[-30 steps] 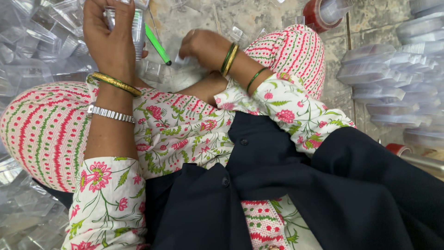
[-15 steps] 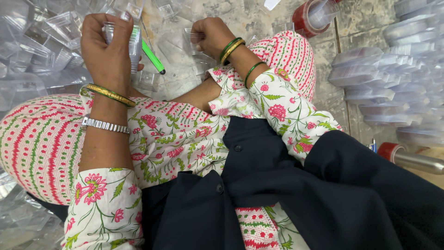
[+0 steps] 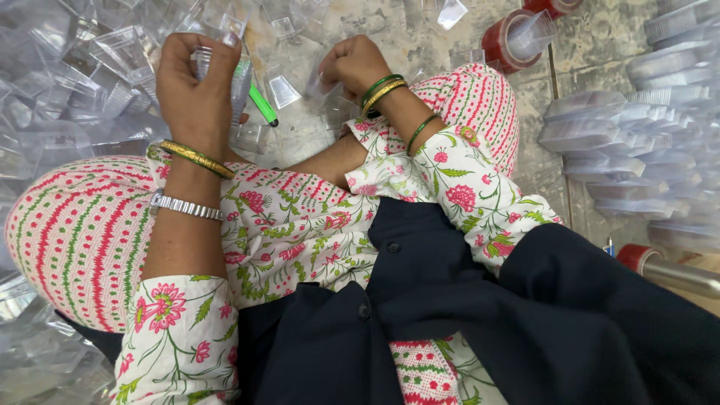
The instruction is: The person sits on the floor surrounded by piles of clear plastic cups and nests cups one into another to build stacks, occasionally picking up loose cups from the floor and setting finished stacks aside.
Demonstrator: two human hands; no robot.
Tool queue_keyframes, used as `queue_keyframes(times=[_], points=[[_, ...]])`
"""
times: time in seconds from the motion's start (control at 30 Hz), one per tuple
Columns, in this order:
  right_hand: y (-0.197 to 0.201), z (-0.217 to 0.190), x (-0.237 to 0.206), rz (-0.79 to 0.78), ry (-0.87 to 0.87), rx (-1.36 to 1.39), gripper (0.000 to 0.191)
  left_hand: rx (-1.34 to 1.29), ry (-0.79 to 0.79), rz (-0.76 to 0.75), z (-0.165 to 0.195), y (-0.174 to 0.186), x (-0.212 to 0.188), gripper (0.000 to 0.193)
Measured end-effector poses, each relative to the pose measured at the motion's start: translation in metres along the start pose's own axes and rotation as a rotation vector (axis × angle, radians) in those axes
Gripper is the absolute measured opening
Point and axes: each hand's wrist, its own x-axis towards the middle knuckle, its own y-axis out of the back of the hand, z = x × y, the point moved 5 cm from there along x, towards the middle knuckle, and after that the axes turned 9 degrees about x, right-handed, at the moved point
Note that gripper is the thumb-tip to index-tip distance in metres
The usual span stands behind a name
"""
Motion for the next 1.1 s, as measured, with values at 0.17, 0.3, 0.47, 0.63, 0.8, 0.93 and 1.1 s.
queue_keyframes(times=[0.17,0.3,0.47,0.63,0.8,0.93,1.1], points=[[-0.018,-0.011,-0.001,0.034,0.116,0.037,0.008,0.036,-0.012,0.012,0.000,0.001,0.001,0.026],[-0.027,-0.010,0.011,0.163,0.052,0.216,0.012,0.078,0.012,0.055,0.001,0.001,0.004,0.029],[-0.052,-0.009,0.019,0.169,0.074,0.188,0.014,0.147,0.196,0.032,-0.025,0.002,0.008,0.032],[-0.064,-0.024,0.019,0.058,0.258,0.276,0.022,0.691,-0.055,-0.083,-0.038,0.001,0.020,0.058],[-0.067,-0.045,0.000,-0.599,0.126,0.503,0.026,0.774,0.018,-0.269,-0.033,-0.010,0.017,0.068],[-0.039,-0.063,0.021,-0.119,0.313,0.224,0.026,0.673,0.089,-0.251,-0.013,-0.010,0.013,0.056],[0.001,-0.093,0.027,0.517,0.929,-0.403,0.039,0.453,0.096,-0.024,-0.006,0.001,0.013,0.044]])
